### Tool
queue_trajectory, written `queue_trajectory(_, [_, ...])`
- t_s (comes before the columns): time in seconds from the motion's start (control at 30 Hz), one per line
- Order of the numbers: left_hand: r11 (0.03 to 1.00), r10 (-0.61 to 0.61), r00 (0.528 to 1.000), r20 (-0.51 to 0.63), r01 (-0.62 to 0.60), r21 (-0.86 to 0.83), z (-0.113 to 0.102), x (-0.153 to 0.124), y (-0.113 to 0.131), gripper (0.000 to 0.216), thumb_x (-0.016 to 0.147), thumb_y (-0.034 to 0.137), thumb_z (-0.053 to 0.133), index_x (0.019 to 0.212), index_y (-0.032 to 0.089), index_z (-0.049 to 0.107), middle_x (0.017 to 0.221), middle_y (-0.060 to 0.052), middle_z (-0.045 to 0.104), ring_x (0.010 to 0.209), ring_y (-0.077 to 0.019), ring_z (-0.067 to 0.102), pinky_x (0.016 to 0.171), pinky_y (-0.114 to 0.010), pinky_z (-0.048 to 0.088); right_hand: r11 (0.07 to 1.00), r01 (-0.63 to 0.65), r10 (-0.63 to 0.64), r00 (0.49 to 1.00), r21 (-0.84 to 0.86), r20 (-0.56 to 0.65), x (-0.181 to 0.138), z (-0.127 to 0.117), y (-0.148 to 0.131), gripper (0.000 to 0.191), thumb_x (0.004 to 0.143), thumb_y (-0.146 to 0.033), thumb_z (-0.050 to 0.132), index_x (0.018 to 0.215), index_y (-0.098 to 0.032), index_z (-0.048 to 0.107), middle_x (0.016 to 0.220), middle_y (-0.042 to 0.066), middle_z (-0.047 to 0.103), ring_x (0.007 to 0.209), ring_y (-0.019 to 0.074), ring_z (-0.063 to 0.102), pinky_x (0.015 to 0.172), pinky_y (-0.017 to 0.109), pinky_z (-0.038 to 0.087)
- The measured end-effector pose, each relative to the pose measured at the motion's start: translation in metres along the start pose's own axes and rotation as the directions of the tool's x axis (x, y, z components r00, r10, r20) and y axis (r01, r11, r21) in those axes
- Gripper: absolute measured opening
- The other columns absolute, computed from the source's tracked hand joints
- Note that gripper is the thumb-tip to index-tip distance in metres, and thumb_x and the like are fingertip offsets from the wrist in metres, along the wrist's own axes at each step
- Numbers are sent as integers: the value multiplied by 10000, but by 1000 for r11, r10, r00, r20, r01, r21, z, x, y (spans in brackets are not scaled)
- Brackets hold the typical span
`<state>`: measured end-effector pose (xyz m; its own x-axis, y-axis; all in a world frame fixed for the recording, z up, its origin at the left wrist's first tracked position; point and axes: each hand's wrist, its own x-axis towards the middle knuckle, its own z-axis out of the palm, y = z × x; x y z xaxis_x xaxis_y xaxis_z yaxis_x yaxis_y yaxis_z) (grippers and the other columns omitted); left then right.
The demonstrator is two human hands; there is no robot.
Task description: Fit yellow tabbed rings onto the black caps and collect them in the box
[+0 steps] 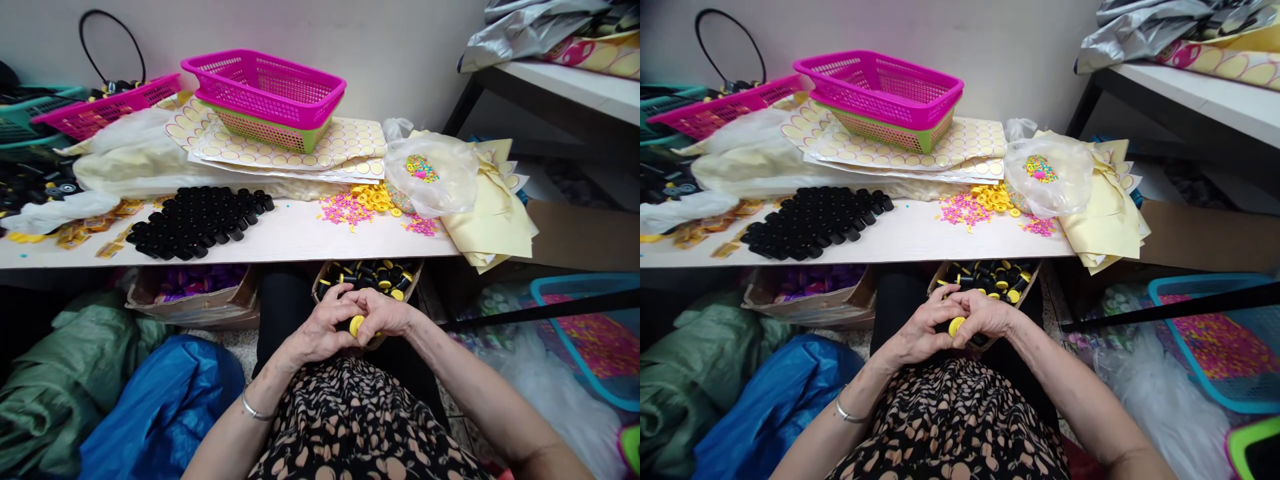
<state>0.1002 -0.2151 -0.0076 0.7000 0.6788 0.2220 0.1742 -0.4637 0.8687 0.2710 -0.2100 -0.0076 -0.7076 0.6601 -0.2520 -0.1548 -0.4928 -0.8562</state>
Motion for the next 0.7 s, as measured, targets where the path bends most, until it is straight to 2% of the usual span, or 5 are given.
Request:
queue_trajectory(0.13, [1000,15,1000,3,-15,27,3,-1,-7,289,735,310,629,1003,208,664,1016,-89,649,1154,-283,428,1050,-463,233,994,95,-102,983,-56,-153,0,8,11,377,417,-176,782,763,-124,641,659,-49,557,592,82,466,525,188,348])
queue_trajectory(0.27, [1000,1,999,43,-1,6,7,-7,-18,223,729,336,638,902,198,666,836,-55,664,969,-229,522,1054,-450,231,987,153,-130,936,45,-326,6,18,39,353,454,-186,761,786,-138,653,684,-32,572,584,83,463,513,191,345])
queue_trajectory(0.43, [999,-42,999,14,43,-27,19,-15,-27,154,742,322,625,809,189,662,762,-43,647,894,-207,532,1036,-430,261,976,86,-28,960,198,-279,5,17,62,397,439,-145,763,821,-141,656,660,-38,556,547,67,442,476,176,335])
queue_trajectory(0.57, [994,-9,999,-45,4,-111,28,-14,-31,152,726,321,648,772,179,671,695,-27,623,754,-165,542,1037,-432,259,963,129,-44,942,237,-333,6,18,60,380,432,-159,765,795,-120,659,665,-15,579,555,79,475,471,182,350])
queue_trajectory(0.7, [954,-128,981,-147,82,-288,4,-11,-43,476,582,398,756,1007,206,659,997,-80,639,1085,-252,480,1066,-466,200,958,160,-23,871,239,-490,24,15,50,333,500,-255,765,780,-132,632,686,0,586,562,93,517,500,210,406])
